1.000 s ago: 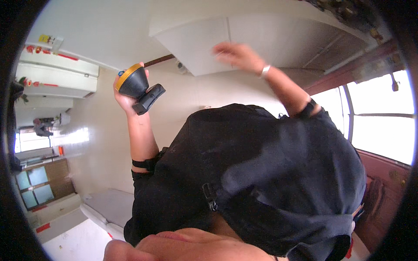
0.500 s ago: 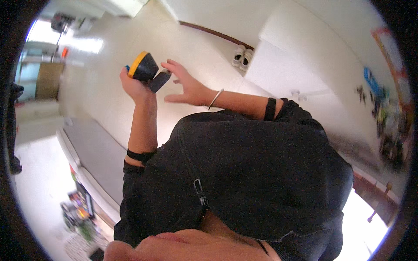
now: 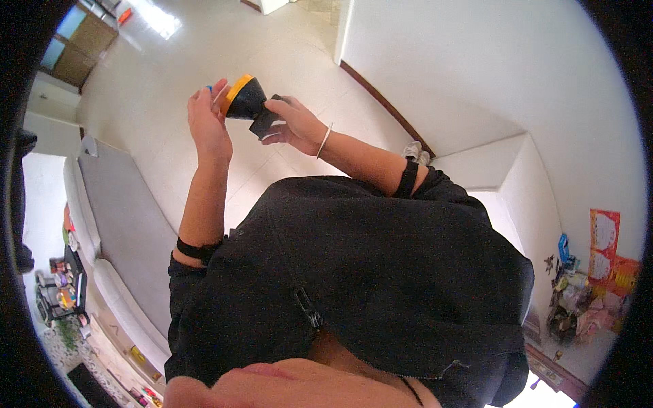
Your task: The person uses a flashlight to inspect the back of a washing machine, then manipulates hoses and knobs on the rear panel. They reposition the machine and wipe its top surface with a cloth.
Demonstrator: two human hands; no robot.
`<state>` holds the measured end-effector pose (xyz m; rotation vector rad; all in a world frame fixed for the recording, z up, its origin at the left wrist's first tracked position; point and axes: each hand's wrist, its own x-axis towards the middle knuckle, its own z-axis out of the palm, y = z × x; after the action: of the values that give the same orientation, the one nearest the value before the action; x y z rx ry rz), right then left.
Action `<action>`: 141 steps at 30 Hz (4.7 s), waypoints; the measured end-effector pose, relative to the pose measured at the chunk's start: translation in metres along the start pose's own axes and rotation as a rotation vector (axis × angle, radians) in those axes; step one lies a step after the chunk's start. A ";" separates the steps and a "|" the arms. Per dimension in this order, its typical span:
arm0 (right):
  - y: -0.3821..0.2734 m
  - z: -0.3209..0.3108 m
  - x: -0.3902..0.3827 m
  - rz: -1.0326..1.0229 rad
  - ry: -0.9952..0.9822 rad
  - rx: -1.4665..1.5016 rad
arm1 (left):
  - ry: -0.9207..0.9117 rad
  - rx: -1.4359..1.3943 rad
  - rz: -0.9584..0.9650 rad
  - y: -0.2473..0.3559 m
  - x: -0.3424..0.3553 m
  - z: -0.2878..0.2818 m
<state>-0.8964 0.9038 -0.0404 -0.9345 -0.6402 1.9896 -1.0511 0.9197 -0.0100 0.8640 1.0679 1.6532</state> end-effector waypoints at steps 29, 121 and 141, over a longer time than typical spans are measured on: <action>-0.192 0.172 0.697 0.101 -0.338 0.023 | 0.101 -0.160 -0.028 -0.002 0.681 -0.148; -0.852 1.034 3.231 0.250 -0.194 -0.246 | -0.247 0.184 -0.094 0.020 3.432 -0.912; -1.014 1.214 3.652 0.269 -0.252 -0.453 | -0.063 0.304 0.065 0.091 3.858 -0.972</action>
<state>-2.7898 4.4042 0.0210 -1.0869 -1.1967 2.2709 -3.0961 4.3334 -0.0425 1.1506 1.2787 1.5272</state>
